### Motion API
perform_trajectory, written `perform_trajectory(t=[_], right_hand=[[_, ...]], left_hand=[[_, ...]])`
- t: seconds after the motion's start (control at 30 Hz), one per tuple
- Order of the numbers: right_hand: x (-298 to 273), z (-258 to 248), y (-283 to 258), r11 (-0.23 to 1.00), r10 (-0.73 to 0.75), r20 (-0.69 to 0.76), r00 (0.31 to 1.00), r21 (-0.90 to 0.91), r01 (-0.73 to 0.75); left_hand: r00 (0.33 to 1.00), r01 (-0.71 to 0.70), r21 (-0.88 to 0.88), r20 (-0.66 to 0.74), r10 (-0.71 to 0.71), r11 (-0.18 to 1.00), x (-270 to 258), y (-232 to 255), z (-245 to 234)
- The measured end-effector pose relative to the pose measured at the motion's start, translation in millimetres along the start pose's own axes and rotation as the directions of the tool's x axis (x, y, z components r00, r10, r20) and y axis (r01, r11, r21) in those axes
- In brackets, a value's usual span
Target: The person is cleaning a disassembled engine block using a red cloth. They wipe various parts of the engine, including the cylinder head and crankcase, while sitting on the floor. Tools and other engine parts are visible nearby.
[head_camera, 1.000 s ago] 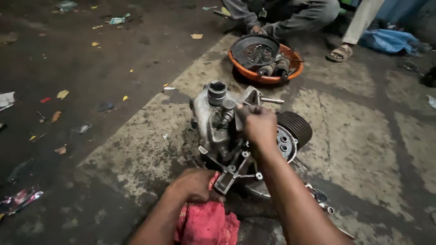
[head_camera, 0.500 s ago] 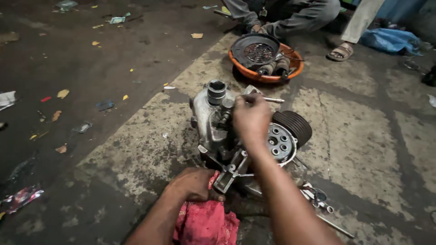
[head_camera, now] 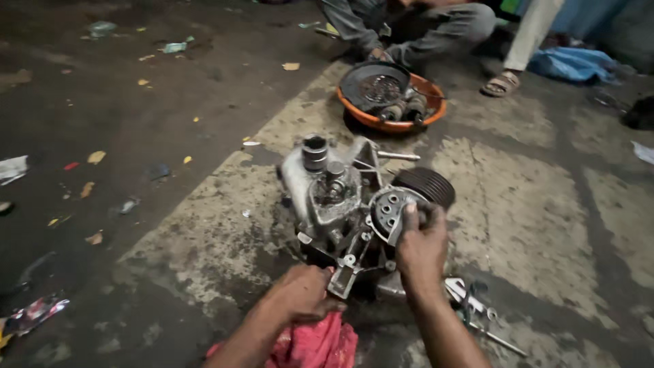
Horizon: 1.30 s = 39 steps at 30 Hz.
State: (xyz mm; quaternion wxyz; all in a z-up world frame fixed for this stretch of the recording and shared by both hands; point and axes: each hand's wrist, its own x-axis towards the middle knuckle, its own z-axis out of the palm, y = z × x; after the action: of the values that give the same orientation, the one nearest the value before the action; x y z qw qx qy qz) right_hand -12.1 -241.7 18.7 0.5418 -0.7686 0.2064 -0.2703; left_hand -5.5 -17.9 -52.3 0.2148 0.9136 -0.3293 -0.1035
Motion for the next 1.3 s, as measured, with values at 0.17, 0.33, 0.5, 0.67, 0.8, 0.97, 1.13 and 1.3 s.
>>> perform_trajectory(t=[0.17, 0.33, 0.5, 0.67, 0.8, 0.97, 1.13, 1.3], right_hand=[[33.4, 36.1, 80.5, 0.992, 0.027, 0.044, 0.999, 0.126, -0.032], [39.6, 13.1, 36.9, 0.981, -0.176, -0.014, 0.984, -0.081, 0.174], [24.7, 7.5, 5.7, 0.987, -0.076, -0.221, 0.972, -0.153, 0.042], [40.3, 23.7, 51.1, 0.983, -0.184, -0.454, 0.872, -0.065, 0.173], [33.6, -65.1, 123.9, 0.990, -0.019, -0.271, 0.963, -0.139, -0.019], [-45.6, -68.1, 168.6, 0.809, -0.315, -0.283, 0.906, -0.579, 0.100], [-80.8, 1.5, 101.6, 0.993, 0.100, -0.359, 0.928, -0.016, -0.114], [-71.9, 7.2, 82.0, 0.985, 0.049, -0.473, 0.880, -0.121, -0.119]], left_hand=[[0.998, -0.056, 0.032, -0.018, 0.057, 0.998, 10.3, 42.6, 40.8], [0.969, -0.248, -0.142, -0.048, 0.243, 0.958, 9.5, 55.4, 52.6], [0.921, -0.358, -0.232, 0.069, 0.383, 0.904, 7.5, 65.8, 52.2], [0.923, -0.017, -0.043, 0.382, 0.032, 0.999, -7.8, 77.6, -29.2], [0.982, 0.181, -0.256, -0.004, -0.189, 0.950, -42.2, 24.2, -126.7], [0.705, 0.111, -0.129, -0.688, -0.169, 0.985, 28.6, -19.4, -155.7], [0.757, 0.022, -0.162, -0.642, -0.122, 0.987, 89.4, -29.2, -144.4], [0.813, -0.002, -0.340, -0.548, -0.197, 0.940, 75.3, -15.1, -156.4]])
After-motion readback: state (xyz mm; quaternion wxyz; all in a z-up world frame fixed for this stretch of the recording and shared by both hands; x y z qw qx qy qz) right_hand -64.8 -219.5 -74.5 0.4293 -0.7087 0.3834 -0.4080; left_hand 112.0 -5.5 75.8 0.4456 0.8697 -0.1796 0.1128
